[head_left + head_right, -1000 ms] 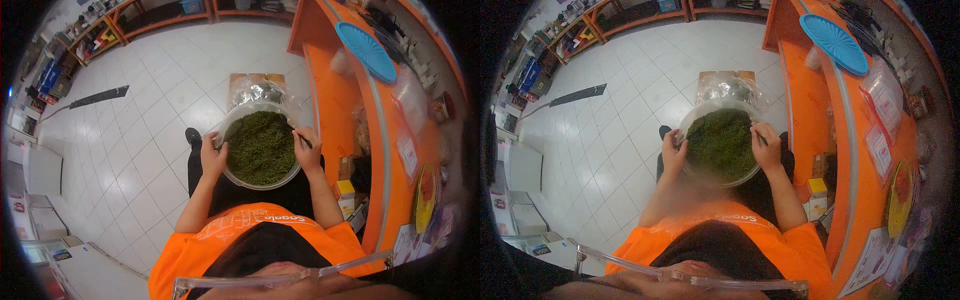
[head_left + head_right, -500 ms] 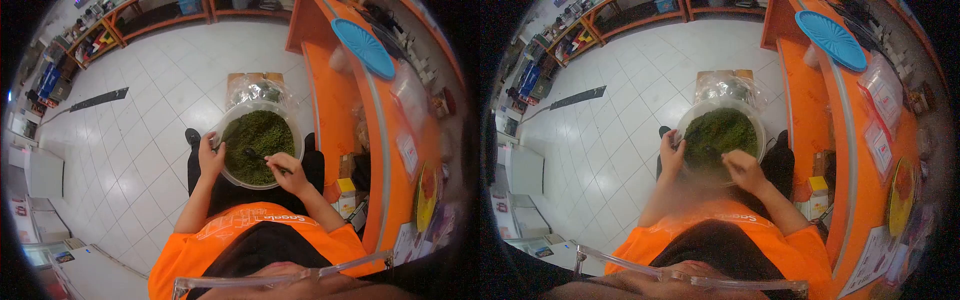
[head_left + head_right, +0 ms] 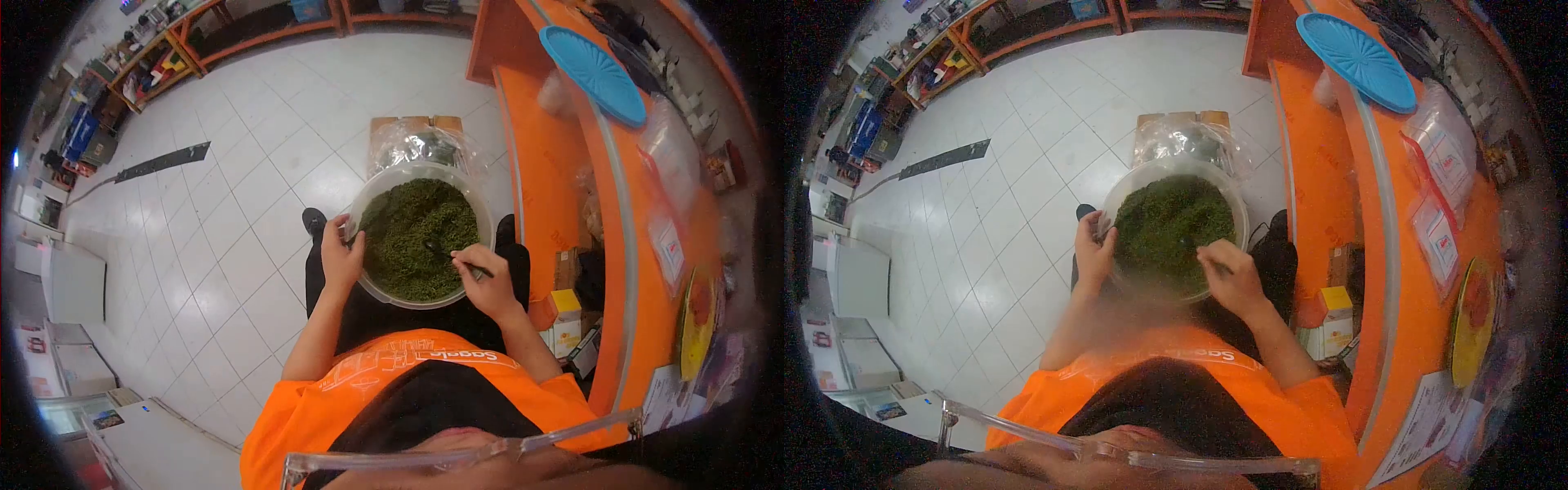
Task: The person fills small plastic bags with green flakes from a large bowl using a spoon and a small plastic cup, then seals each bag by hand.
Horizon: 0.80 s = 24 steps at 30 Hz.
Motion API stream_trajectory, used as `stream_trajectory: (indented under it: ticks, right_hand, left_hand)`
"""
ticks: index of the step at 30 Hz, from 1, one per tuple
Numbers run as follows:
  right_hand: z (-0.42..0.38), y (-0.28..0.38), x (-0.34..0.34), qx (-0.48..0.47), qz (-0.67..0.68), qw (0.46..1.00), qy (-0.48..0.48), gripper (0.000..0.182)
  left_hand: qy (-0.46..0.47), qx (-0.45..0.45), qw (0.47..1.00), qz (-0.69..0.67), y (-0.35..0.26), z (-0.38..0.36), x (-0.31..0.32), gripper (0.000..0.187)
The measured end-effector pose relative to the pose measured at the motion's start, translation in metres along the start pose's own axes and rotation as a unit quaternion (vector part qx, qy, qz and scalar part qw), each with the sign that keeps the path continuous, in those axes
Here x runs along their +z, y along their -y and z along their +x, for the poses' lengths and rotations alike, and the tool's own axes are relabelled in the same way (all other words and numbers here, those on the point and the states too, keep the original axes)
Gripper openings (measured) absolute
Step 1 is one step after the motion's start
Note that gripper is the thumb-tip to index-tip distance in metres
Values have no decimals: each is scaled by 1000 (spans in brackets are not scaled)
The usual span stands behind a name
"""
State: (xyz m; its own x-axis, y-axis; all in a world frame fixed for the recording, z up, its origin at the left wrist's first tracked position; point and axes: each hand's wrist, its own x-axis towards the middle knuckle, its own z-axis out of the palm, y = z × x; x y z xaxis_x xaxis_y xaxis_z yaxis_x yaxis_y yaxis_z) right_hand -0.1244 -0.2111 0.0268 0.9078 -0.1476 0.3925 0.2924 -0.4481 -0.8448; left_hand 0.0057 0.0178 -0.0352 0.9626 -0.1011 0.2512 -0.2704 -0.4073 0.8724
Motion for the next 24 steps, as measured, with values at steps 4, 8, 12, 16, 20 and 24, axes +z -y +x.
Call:
stream_trajectory:
  ticks: [4,8,12,16,20,24]
  right_hand:
    - [7,6,-5,10,80,996,-21,4]
    - [11,-4,-14,129,116,982,78,2]
    - [17,-11,-34,160,-56,985,-17,7]
    - [15,3,-48,147,61,987,-3,8]
    - [14,1,-56,156,67,975,142,8]
    - [19,-7,-55,185,-52,981,33,7]
  left_hand:
    - [6,-9,1000,12,-7,-1,-3,39]
    - [-2,-3,1000,3,-5,0,0,39]
    - [-6,5,1000,10,0,-1,0,39]
    - [6,-20,1000,4,-4,-1,-2,38]
    - [-3,-4,1000,5,3,0,1,38]
    - [-6,11,1000,-6,1,-1,0,37]
